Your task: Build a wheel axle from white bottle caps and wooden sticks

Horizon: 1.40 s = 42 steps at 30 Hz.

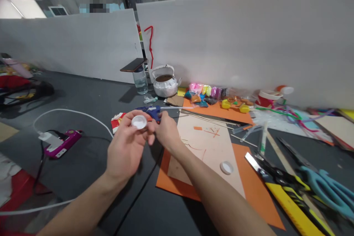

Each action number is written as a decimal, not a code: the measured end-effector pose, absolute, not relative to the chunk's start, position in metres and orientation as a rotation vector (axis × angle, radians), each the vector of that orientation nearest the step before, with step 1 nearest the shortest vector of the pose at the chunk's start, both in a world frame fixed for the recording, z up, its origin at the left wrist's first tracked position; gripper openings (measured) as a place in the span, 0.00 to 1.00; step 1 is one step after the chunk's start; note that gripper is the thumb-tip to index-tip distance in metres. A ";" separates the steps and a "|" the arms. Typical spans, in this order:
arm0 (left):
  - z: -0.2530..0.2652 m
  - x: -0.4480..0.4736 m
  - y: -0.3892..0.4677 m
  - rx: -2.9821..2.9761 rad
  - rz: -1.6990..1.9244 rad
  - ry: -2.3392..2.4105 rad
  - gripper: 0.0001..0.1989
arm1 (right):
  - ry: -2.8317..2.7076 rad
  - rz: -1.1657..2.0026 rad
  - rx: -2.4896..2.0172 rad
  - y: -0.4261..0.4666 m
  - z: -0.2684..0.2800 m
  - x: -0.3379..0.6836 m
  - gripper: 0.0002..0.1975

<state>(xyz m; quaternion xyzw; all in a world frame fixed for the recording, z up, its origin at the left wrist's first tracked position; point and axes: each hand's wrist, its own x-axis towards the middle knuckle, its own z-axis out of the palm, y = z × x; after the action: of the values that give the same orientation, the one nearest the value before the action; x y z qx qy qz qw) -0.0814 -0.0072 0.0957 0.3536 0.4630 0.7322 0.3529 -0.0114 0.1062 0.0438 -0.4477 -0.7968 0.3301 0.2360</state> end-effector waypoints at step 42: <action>0.026 -0.181 0.072 1.629 0.304 2.559 0.16 | -1.428 1.295 -1.230 0.048 0.031 0.156 0.22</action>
<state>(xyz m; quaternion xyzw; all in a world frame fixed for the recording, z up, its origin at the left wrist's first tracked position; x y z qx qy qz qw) -0.1806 0.0723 0.0262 0.5337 0.8385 0.0997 0.0462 0.1561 0.0481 0.0313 -0.4896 -0.5682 0.5154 0.4145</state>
